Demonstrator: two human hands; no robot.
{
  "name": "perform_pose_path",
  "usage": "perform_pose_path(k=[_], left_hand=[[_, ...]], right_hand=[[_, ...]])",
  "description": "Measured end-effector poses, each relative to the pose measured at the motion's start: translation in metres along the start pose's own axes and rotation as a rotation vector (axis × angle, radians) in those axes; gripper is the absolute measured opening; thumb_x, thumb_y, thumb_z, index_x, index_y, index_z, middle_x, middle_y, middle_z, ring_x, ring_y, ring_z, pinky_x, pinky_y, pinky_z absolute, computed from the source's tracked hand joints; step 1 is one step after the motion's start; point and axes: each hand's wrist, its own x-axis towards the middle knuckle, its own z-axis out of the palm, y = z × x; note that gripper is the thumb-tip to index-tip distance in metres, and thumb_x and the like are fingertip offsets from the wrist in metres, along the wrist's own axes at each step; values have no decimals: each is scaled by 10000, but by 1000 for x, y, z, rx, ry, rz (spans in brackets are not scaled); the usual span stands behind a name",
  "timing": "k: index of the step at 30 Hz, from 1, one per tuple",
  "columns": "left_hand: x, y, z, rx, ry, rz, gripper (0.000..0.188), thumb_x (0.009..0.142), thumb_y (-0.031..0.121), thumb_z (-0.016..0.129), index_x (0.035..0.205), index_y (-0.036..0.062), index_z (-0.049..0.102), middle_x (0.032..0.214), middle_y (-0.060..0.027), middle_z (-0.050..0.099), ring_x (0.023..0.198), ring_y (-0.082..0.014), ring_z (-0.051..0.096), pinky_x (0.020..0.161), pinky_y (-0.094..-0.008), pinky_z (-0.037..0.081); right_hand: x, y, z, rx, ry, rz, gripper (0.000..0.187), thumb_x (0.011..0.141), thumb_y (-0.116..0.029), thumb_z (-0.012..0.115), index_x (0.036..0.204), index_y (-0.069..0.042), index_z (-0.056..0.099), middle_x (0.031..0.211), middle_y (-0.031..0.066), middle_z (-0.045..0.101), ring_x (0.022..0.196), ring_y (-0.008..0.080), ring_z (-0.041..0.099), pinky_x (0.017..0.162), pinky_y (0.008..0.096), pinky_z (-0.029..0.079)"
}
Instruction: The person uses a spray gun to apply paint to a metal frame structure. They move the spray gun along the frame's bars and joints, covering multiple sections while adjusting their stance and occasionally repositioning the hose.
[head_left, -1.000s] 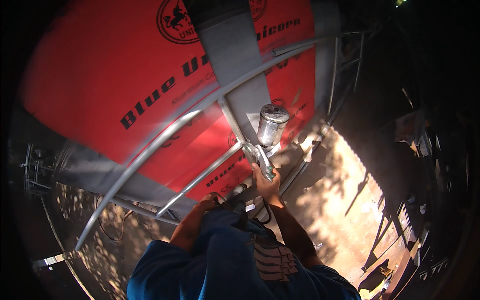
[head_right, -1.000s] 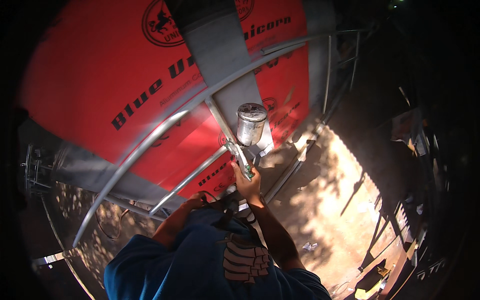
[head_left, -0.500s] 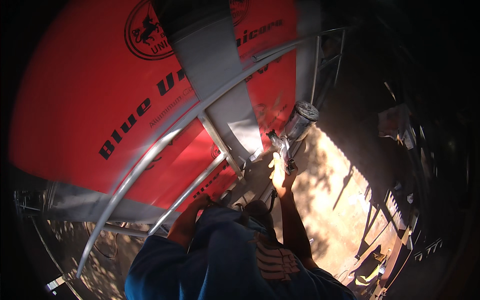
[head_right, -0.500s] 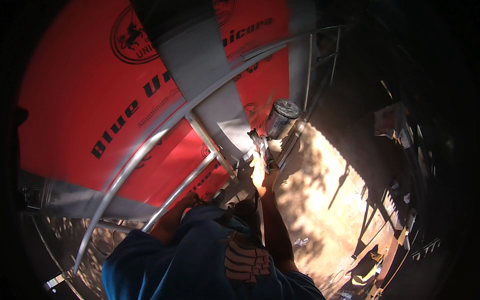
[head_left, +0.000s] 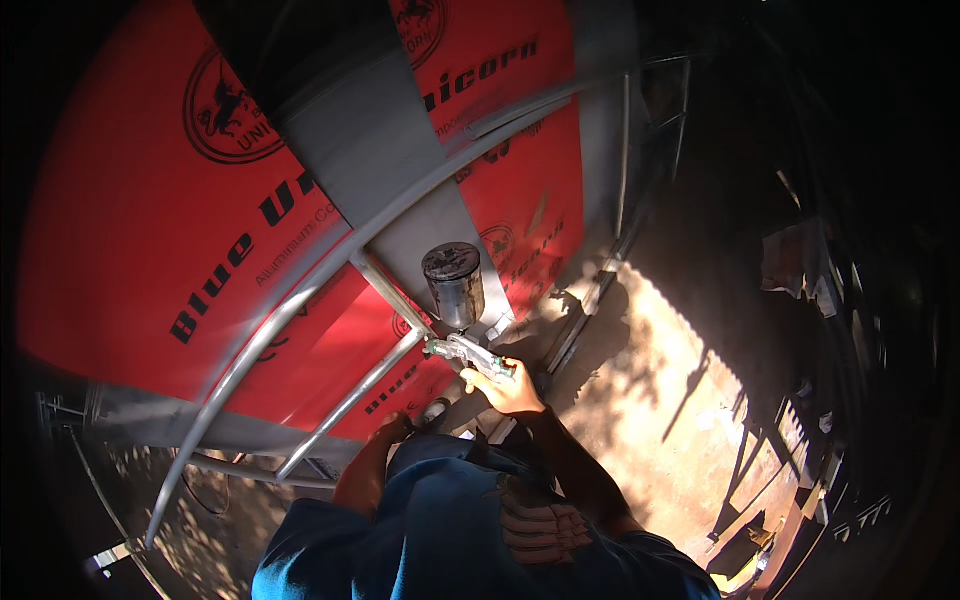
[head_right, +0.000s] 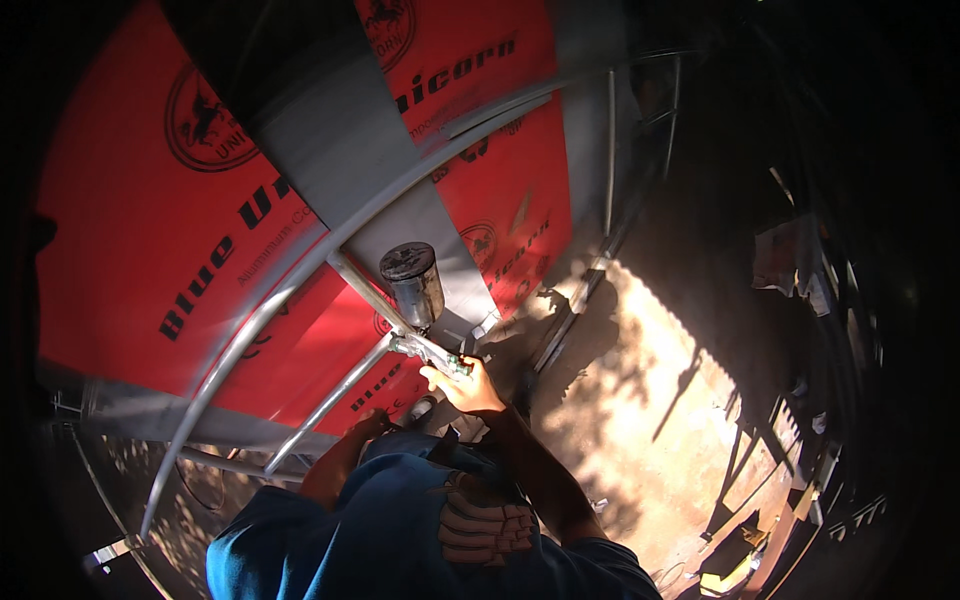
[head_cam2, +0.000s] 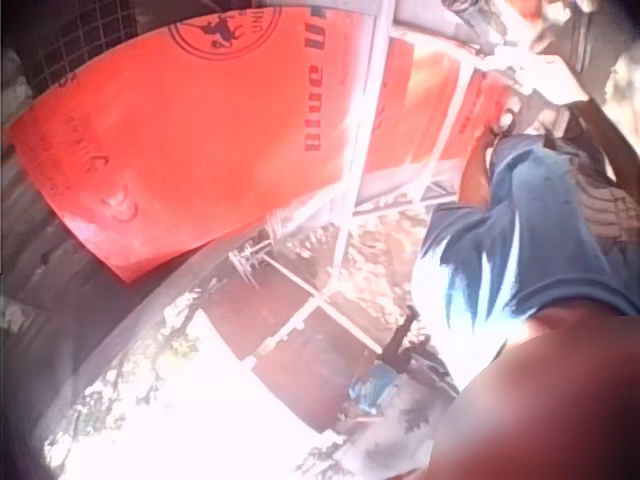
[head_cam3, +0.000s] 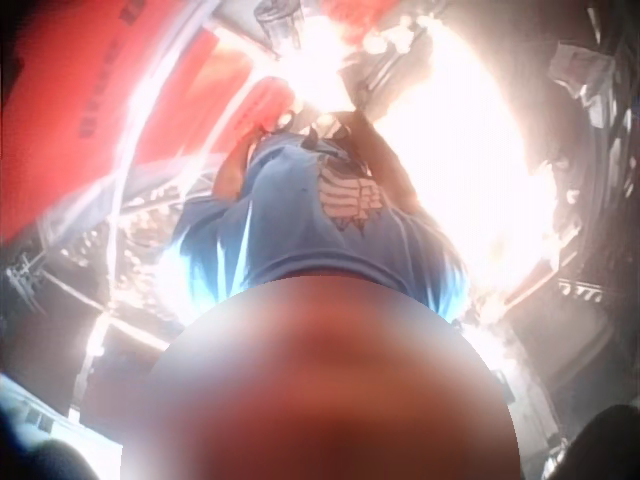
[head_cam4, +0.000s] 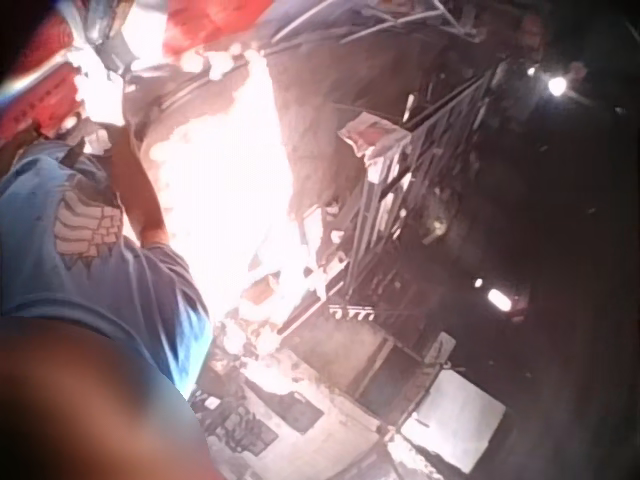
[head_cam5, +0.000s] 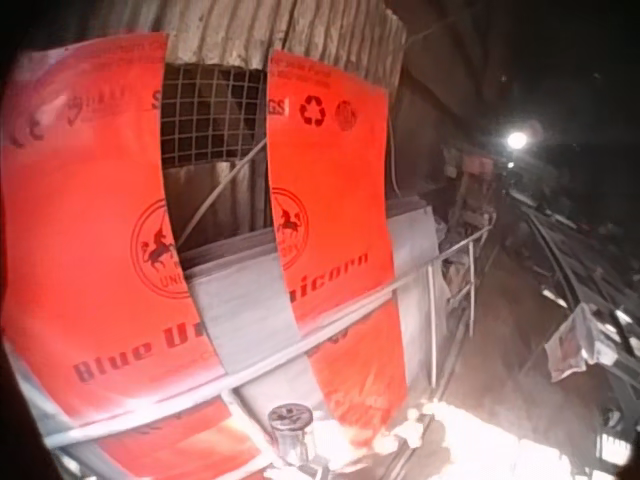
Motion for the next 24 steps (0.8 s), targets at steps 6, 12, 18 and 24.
perform_pose_path(k=[6,12,18,24], left_hand=[[-24,83,17,-95,139,-216,400,808,395,849,1053,79,819,1070,-187,794,1080,-342,758,963,-468,586],[-9,163,39,-48,324,-127,329,833,365,792,948,59,828,916,-221,779,935,-378,779,839,-512,602],[12,238,54,-82,445,-178,429,854,448,770,953,33,816,913,-258,763,942,-416,768,822,-508,598],[34,305,46,-132,323,-306,331,926,353,734,1053,56,804,984,-208,791,931,-309,777,803,-466,582]], right_hand=[[15,10,-66,160,465,378,246,987,-243,810,921,-20,731,685,-16,642,589,83,569,573,297,464],[24,22,-183,48,684,266,201,1023,-180,753,951,7,736,720,14,673,654,96,620,628,284,489],[19,28,-279,163,757,208,305,1008,-286,786,946,9,744,714,72,733,495,126,600,477,327,432],[20,31,-327,39,613,282,304,1001,-299,798,915,-12,747,692,33,707,519,92,587,518,307,458]])
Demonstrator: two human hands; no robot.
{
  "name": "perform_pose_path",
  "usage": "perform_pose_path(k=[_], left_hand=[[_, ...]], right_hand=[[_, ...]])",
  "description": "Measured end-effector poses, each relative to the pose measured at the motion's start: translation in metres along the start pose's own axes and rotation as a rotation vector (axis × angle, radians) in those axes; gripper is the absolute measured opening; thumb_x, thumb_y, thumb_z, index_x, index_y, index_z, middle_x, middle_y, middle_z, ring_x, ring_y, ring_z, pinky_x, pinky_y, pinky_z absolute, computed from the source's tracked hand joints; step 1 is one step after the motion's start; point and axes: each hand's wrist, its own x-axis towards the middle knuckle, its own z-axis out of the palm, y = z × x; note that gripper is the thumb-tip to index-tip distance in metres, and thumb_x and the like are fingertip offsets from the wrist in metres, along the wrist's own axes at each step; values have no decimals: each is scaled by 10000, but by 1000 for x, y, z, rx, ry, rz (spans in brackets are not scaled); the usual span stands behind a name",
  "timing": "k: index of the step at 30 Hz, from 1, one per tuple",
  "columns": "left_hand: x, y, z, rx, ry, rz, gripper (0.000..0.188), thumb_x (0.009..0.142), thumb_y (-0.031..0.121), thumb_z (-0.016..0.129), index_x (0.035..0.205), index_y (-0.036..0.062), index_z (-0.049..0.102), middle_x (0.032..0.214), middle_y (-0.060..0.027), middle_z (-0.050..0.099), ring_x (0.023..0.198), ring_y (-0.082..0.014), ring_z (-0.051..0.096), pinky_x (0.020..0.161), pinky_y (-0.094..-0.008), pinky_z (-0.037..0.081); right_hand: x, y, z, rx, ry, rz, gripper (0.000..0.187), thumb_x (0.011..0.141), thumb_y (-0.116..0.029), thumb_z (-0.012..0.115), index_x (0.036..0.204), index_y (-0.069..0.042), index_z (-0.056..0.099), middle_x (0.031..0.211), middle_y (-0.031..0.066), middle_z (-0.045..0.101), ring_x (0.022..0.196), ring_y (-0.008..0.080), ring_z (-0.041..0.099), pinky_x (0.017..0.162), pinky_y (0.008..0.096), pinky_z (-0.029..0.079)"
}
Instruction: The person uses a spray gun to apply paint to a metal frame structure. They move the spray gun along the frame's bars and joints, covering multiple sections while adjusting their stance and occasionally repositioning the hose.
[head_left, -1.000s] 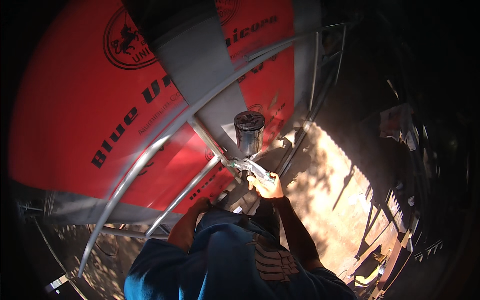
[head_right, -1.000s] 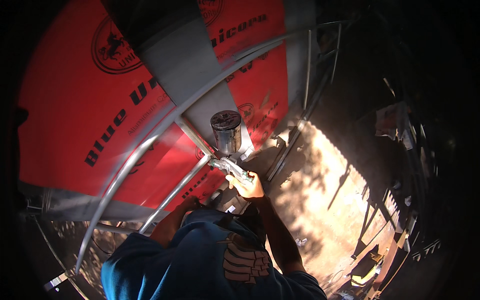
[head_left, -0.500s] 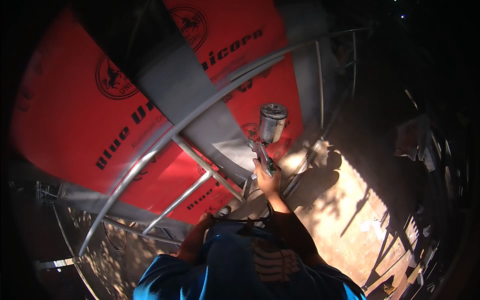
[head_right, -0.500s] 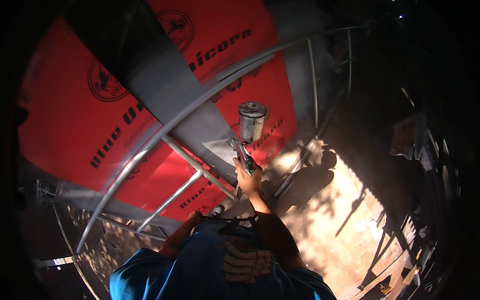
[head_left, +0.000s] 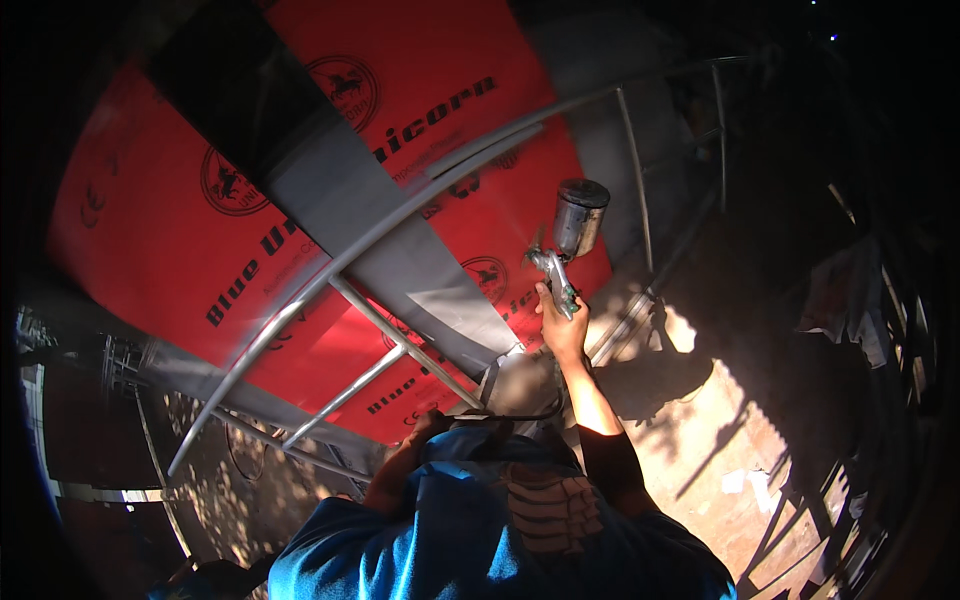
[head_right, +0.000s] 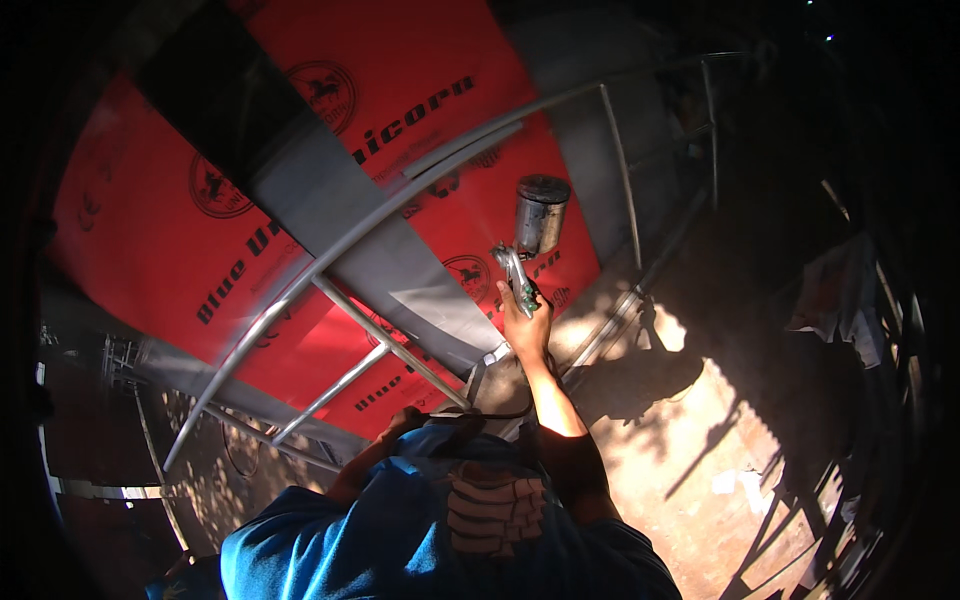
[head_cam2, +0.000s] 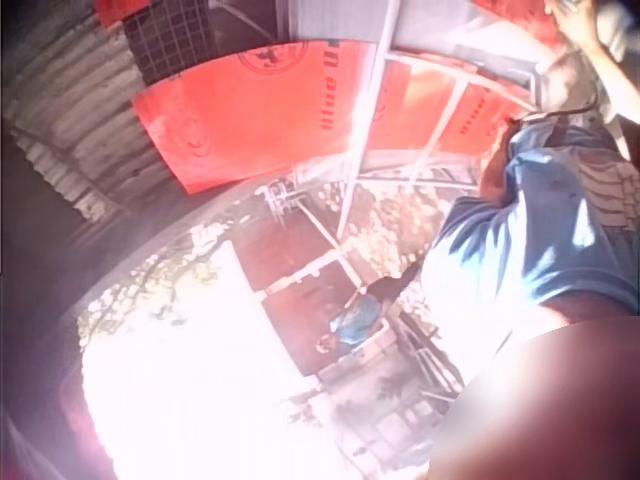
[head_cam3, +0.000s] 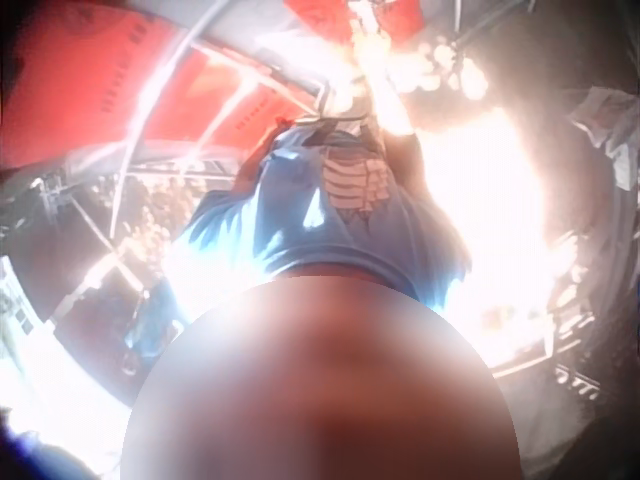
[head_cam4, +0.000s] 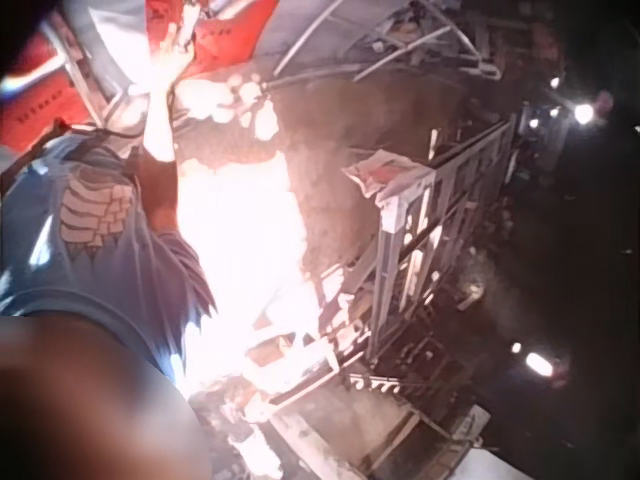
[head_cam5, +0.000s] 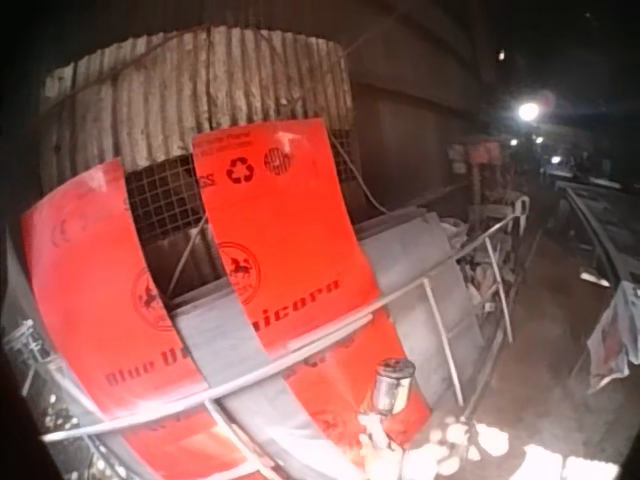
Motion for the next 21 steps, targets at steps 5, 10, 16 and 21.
perform_pose_path(k=[5,10,16,21], left_hand=[[8,40,3,-72,-191,72,316,931,340,721,1037,55,805,977,-201,791,940,-296,777,807,-457,582],[25,64,11,-153,-220,117,320,930,350,716,1025,59,809,976,-200,790,948,-297,780,810,-449,584],[44,69,11,-299,-209,98,326,929,363,709,1010,65,813,975,-199,789,958,-299,782,813,-439,587],[79,72,9,-439,-200,65,331,928,373,704,999,70,817,974,-199,788,967,-300,785,815,-430,589]], right_hand=[[1,-8,-4,-29,-287,80,262,988,-292,804,966,-33,775,686,4,709,589,83,643,578,291,493],[-4,-4,5,268,-561,66,273,1029,-236,742,1171,-2,739,794,38,742,668,84,687,508,249,502],[12,30,27,207,-388,-105,194,1022,-183,757,1094,-5,734,713,9,700,597,72,617,522,263,461],[67,59,42,-135,-84,55,254,986,-236,816,876,-28,720,672,-16,651,600,79,606,576,293,469]])
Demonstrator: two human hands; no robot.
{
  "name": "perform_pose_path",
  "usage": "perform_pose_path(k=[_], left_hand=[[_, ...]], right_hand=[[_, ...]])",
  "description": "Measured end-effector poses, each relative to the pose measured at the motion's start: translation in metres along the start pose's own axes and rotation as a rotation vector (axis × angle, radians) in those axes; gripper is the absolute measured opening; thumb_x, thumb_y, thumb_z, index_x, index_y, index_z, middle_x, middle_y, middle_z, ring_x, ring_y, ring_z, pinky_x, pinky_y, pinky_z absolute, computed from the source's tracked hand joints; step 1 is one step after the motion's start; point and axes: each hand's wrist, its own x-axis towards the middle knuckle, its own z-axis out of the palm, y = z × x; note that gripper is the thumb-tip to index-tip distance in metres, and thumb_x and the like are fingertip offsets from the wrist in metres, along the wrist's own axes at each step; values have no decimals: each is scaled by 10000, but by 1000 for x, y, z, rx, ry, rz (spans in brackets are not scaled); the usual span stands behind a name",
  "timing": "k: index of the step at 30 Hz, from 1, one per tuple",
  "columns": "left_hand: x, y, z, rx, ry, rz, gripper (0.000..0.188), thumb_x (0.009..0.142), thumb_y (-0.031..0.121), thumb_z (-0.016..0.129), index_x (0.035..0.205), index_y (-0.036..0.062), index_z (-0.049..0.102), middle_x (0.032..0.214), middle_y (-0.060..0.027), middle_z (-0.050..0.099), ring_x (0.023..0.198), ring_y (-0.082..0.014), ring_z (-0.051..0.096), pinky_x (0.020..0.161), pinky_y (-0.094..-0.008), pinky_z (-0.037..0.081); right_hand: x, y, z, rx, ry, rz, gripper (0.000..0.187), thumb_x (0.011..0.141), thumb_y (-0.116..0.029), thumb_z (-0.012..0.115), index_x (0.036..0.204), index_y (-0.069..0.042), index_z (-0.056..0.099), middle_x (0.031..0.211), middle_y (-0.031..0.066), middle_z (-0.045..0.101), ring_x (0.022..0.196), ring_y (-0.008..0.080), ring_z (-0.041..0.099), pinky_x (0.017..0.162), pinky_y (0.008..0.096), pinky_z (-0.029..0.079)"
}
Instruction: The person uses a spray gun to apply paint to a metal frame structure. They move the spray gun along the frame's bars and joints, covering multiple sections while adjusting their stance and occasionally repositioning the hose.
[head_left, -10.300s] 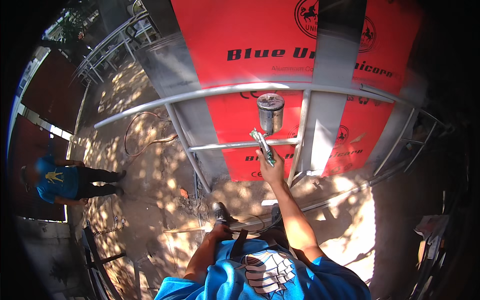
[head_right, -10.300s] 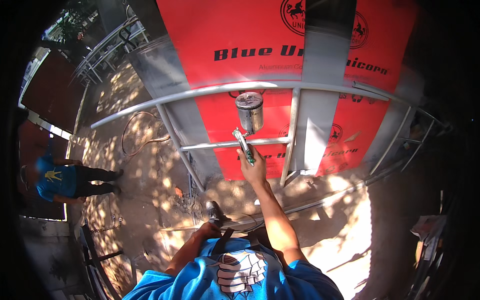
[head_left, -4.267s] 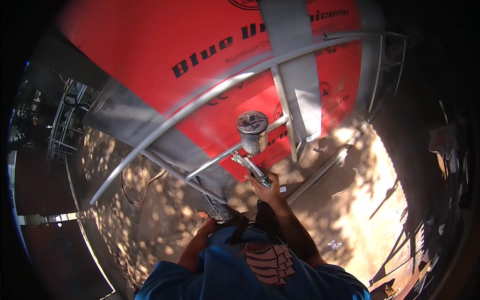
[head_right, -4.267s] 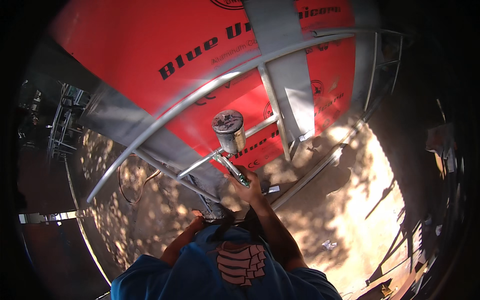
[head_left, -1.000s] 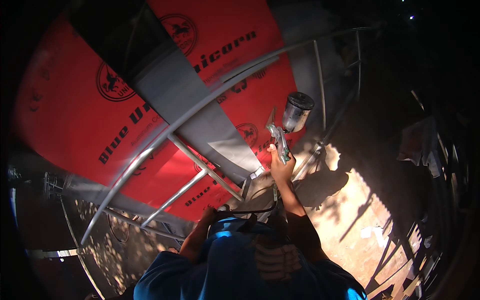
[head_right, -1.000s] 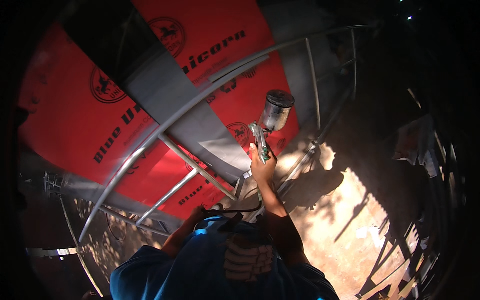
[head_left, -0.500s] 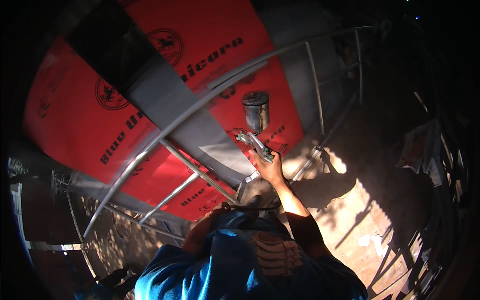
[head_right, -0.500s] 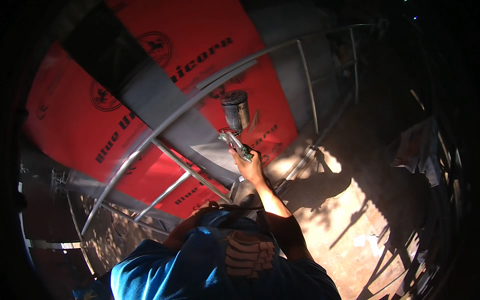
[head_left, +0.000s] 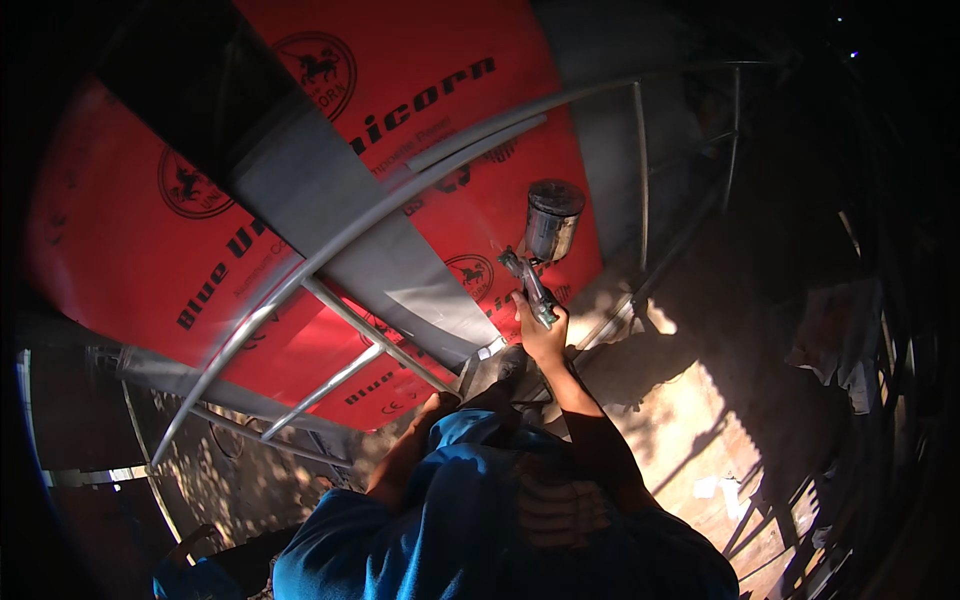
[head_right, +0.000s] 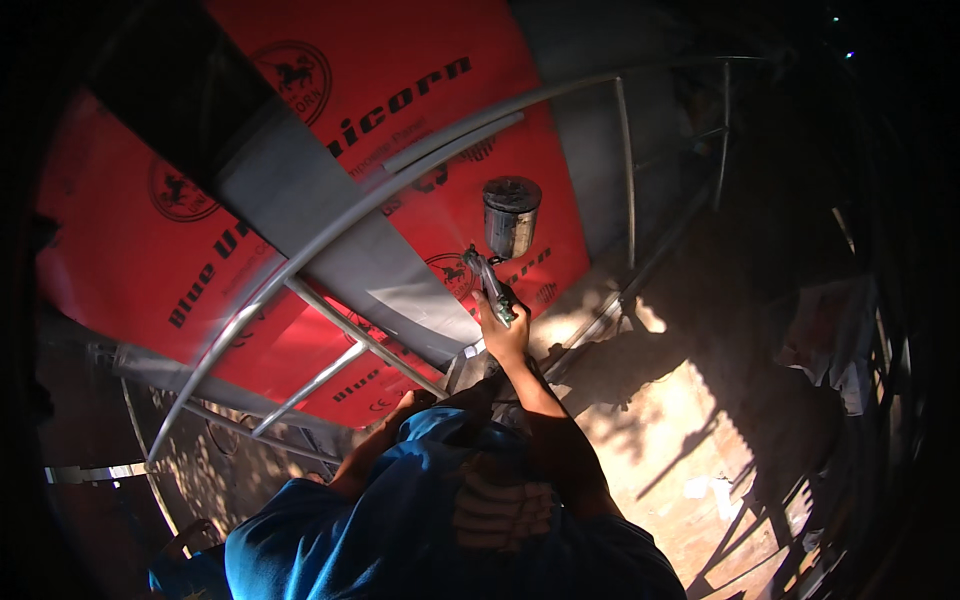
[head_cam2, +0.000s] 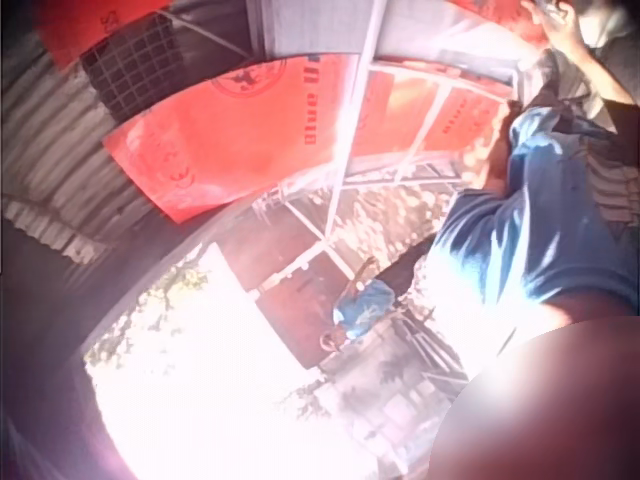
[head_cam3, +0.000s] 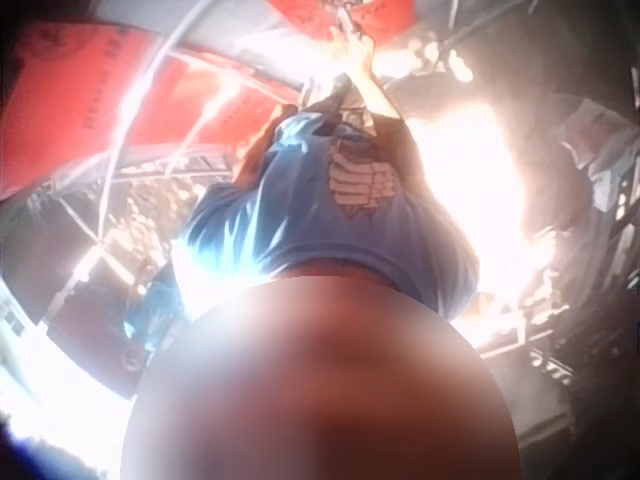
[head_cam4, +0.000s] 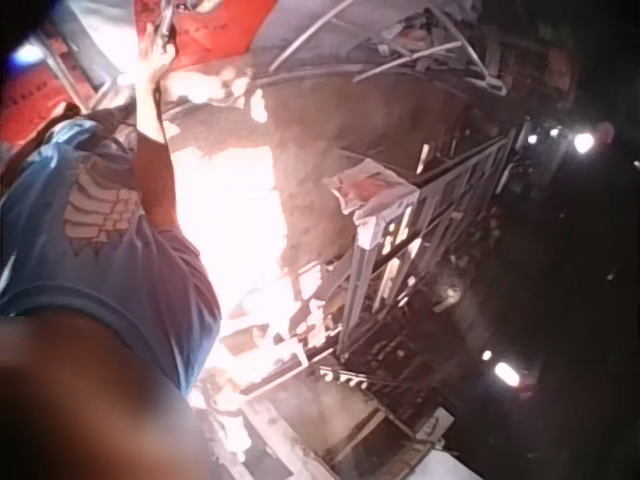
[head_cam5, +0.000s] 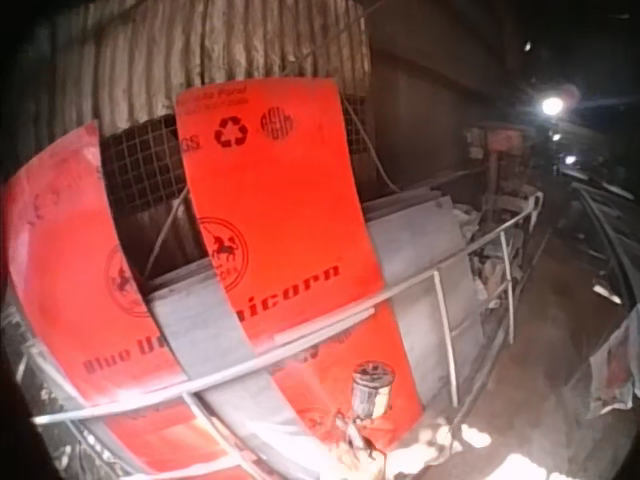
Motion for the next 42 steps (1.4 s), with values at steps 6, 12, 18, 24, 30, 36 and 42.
perform_pose_path(k=[6,12,18,24,30,36,42], left_hand=[[59,13,-19,-41,75,149,225,917,239,681,1024,86,806,934,-130,787,923,-234,773,779,-400,581],[97,29,-36,-64,-55,121,210,872,152,750,1049,45,788,1045,-121,792,1027,-212,757,870,-366,579],[117,49,-41,-40,-155,72,317,964,322,690,1037,28,783,998,-134,792,967,-224,767,854,-374,578],[112,78,-28,-101,-42,120,307,1000,277,676,1059,-5,782,1015,-156,786,919,-225,768,827,-377,585],[79,114,19,-163,83,-84,206,975,141,675,1108,21,777,1044,-133,785,967,-225,763,840,-364,593],[48,139,69,641,-38,30,230,935,152,698,1133,75,786,1121,-123,789,1032,-264,761,895,-382,605],[14,131,94,814,75,199,210,912,231,702,1070,116,779,1109,-73,781,1073,-307,740,920,-423,605]], right_hand=[[76,13,-15,163,190,-93,220,982,-184,800,1014,20,724,800,78,724,699,153,653,660,356,512],[128,33,-13,207,428,-228,183,970,-175,825,1008,-8,758,761,36,700,620,104,607,584,309,486],[118,34,-32,252,18,-55,97,989,-125,787,985,-30,767,689,-11,674,484,36,542,433,242,389],[129,24,-49,443,-361,-36,182,1022,-133,735,1114,23,726,850,63,764,616,84,677,512,259,514],[182,31,-54,325,-284,-79,132,1011,-99,749,1083,5,709,882,57,770,719,92,713,605,272,548],[228,30,-67,416,-114,-54,124,1017,-98,742,1075,8,715,699,11,637,609,66,592,566,279,476],[244,20,-95,562,-17,-54,94,1029,-53,710,1076,24,683,686,26,624,597,81,600,560,285,488]])
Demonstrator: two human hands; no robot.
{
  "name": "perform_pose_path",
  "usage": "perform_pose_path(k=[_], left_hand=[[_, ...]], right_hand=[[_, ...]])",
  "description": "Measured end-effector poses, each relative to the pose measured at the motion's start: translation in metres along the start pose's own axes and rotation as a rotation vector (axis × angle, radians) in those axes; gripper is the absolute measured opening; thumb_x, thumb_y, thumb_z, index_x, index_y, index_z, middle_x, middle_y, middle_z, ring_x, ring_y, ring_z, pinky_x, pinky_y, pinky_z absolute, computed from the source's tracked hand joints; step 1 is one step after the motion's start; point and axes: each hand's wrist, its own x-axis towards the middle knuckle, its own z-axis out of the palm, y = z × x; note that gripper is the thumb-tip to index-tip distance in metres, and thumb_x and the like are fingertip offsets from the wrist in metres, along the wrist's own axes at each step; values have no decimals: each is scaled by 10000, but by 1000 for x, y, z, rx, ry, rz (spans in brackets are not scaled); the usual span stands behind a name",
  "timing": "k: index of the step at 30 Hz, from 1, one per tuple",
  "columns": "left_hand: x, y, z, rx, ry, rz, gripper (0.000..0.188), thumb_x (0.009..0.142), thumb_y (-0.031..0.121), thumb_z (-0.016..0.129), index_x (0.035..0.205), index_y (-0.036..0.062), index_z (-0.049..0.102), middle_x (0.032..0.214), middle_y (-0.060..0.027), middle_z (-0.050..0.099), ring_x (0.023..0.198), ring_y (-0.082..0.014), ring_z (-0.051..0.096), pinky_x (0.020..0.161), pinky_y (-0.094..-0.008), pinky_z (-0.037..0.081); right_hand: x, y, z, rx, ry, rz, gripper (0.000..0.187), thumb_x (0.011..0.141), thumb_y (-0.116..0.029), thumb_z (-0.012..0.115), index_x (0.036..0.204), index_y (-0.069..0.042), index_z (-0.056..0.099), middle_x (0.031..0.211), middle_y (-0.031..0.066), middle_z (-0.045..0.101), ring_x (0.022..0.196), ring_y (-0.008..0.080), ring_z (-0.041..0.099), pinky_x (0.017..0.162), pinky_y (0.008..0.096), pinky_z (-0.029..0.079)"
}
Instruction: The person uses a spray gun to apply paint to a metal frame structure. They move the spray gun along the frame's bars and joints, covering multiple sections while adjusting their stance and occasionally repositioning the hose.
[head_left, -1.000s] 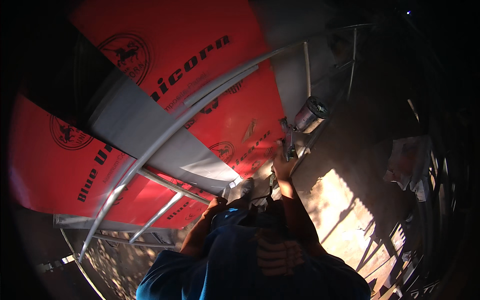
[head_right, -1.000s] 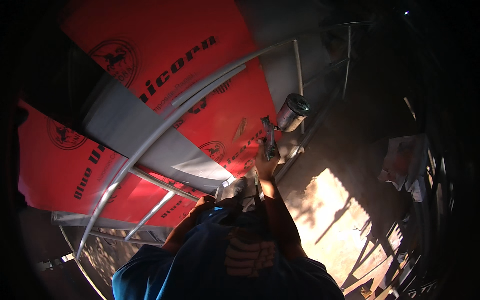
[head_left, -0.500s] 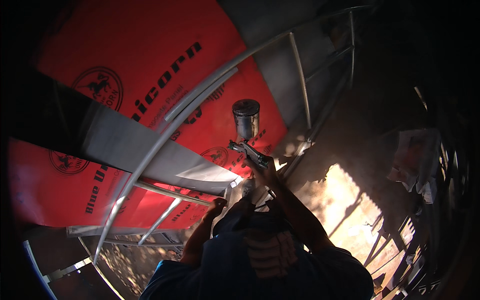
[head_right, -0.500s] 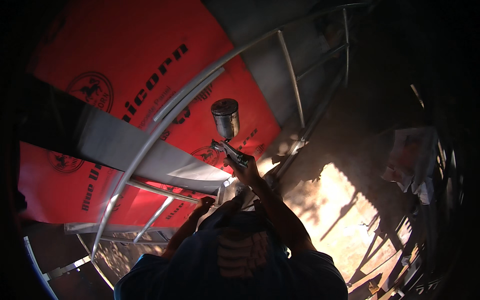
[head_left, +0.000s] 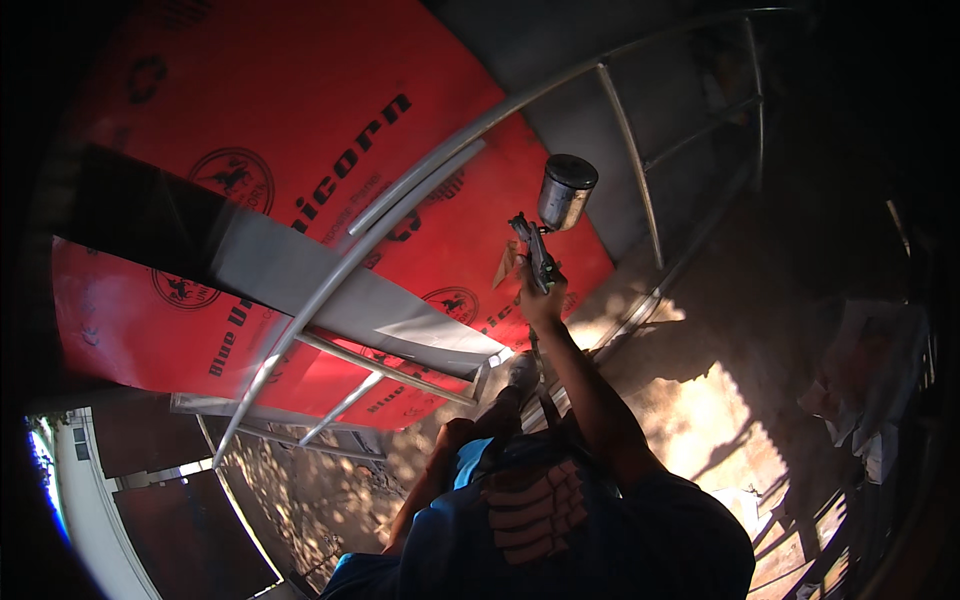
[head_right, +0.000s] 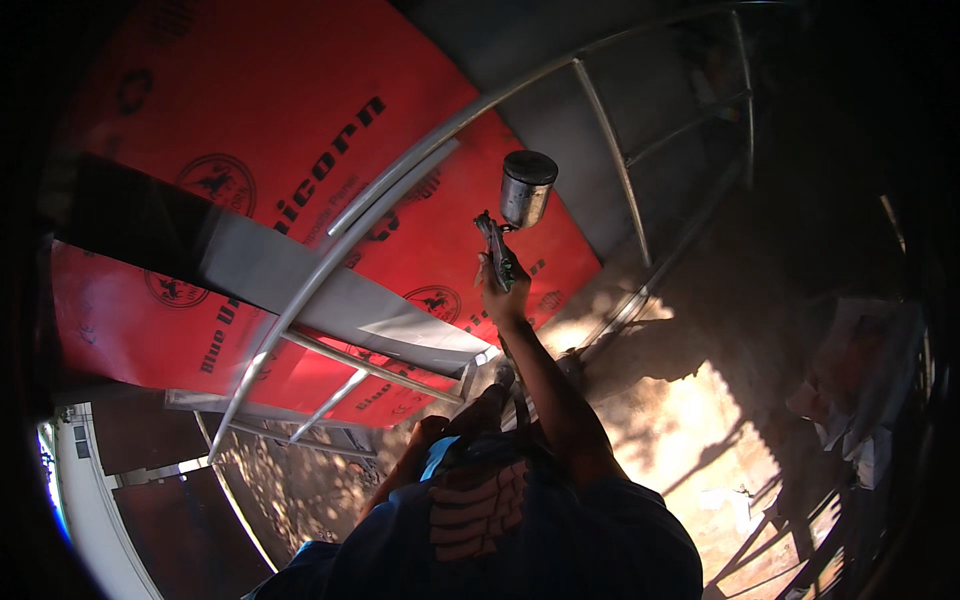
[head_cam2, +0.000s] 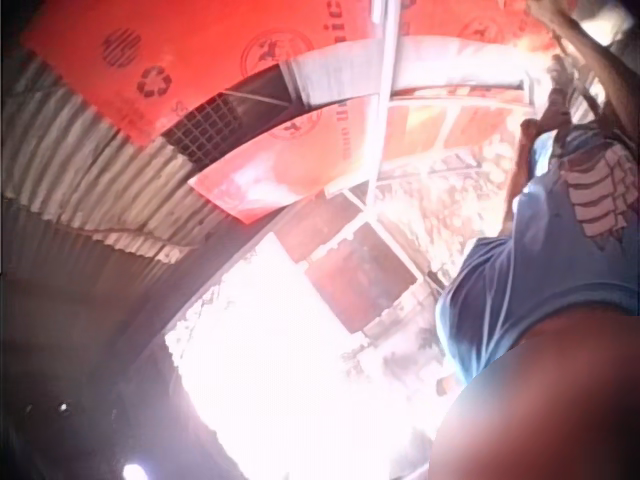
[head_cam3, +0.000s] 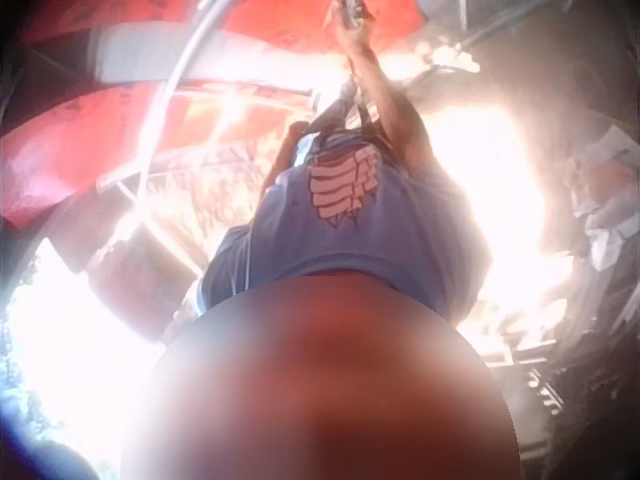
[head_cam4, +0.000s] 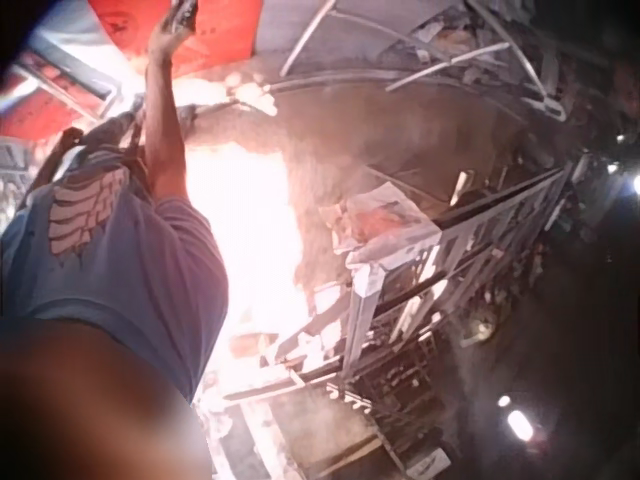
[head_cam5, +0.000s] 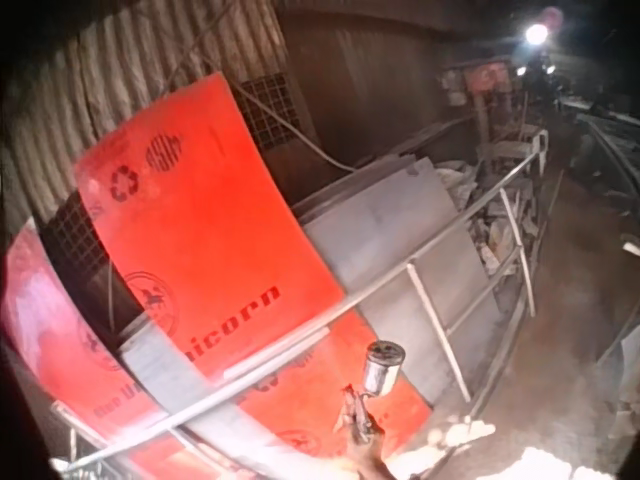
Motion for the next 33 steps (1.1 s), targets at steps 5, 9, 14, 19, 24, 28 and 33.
perform_pose_path(k=[5,9,14,19,24,28,33], left_hand=[[-33,15,2,-141,135,-83,230,884,242,713,1070,126,784,1079,-69,783,1057,-306,737,929,-422,599],[-63,29,1,-355,210,-364,257,895,288,726,1042,85,783,1037,-140,781,1101,-351,736,976,-476,582],[-92,45,-9,177,57,-378,191,920,173,632,928,20,745,999,-216,779,1072,-374,758,844,-477,635],[-114,61,-19,-461,241,-762,362,984,341,646,1078,21,787,1032,-218,788,1057,-359,763,905,-455,600],[-132,65,-9,-673,208,-862,462,1005,443,631,1169,40,786,1087,-214,791,1070,-341,761,942,-437,575],[-144,53,22,-728,138,-814,460,1001,454,633,1186,62,786,1136,-209,785,1095,-318,751,947,-431,571],[-163,43,77,-1120,188,-725,434,1052,391,635,1223,11,753,1180,-177,777,1045,-247,750,885,-394,586]], right_hand=[[2,3,-19,-51,-23,-60,71,1023,-26,705,1059,28,675,712,27,645,610,82,608,560,283,488],[-1,21,-28,-28,-19,-68,75,1013,-40,727,1039,25,701,715,25,659,605,77,607,555,278,480],[-15,36,-38,8,-212,87,145,1016,-131,755,987,6,718,721,19,689,588,77,609,544,277,480],[-27,32,-38,122,-415,111,147,1030,-151,735,1048,-6,720,738,26,696,597,75,630,473,259,471],[-36,42,-22,124,-401,241,162,1038,-169,727,1054,-10,711,750,33,699,544,77,606,413,261,440],[-38,66,2,-18,-196,-2,172,1038,-181,735,1037,-11,708,729,32,680,507,69,561,422,266,404],[-43,67,16,-75,-7,171,139,1017,-99,746,1049,27,698,793,38,710,628,91,632,501,296,462]])
